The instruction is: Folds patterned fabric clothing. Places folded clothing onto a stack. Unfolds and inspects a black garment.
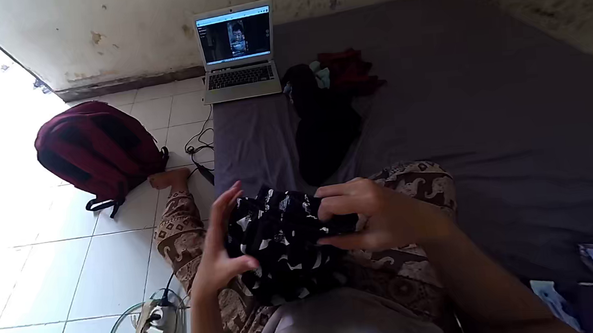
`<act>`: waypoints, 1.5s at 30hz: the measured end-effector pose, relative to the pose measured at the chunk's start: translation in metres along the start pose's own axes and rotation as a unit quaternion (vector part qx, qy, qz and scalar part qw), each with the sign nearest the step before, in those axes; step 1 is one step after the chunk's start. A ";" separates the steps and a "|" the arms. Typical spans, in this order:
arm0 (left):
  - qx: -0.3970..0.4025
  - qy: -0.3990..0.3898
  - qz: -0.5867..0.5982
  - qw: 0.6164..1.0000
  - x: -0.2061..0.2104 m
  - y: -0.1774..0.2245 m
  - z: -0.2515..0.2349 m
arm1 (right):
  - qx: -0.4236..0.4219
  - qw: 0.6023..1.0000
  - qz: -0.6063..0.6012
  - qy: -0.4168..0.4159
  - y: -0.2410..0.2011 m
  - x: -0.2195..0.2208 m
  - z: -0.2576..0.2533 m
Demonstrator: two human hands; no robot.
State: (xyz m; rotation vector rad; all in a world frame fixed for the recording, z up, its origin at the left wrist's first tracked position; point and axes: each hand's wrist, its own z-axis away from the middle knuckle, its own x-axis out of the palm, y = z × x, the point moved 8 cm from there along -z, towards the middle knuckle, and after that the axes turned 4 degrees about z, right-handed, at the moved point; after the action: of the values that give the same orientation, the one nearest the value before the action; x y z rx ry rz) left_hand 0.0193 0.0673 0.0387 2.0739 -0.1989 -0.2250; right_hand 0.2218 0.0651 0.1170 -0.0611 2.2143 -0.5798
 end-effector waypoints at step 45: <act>0.112 -0.032 -0.028 0.993 0.034 0.114 -0.081 | -0.007 0.994 0.080 0.073 -0.024 -0.126 -0.006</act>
State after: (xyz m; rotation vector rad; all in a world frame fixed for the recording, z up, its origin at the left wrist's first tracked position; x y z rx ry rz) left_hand 0.0668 0.0718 0.1750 2.2995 -0.2137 -0.3157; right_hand 0.2965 0.0760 0.2208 0.1556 2.3378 -0.4938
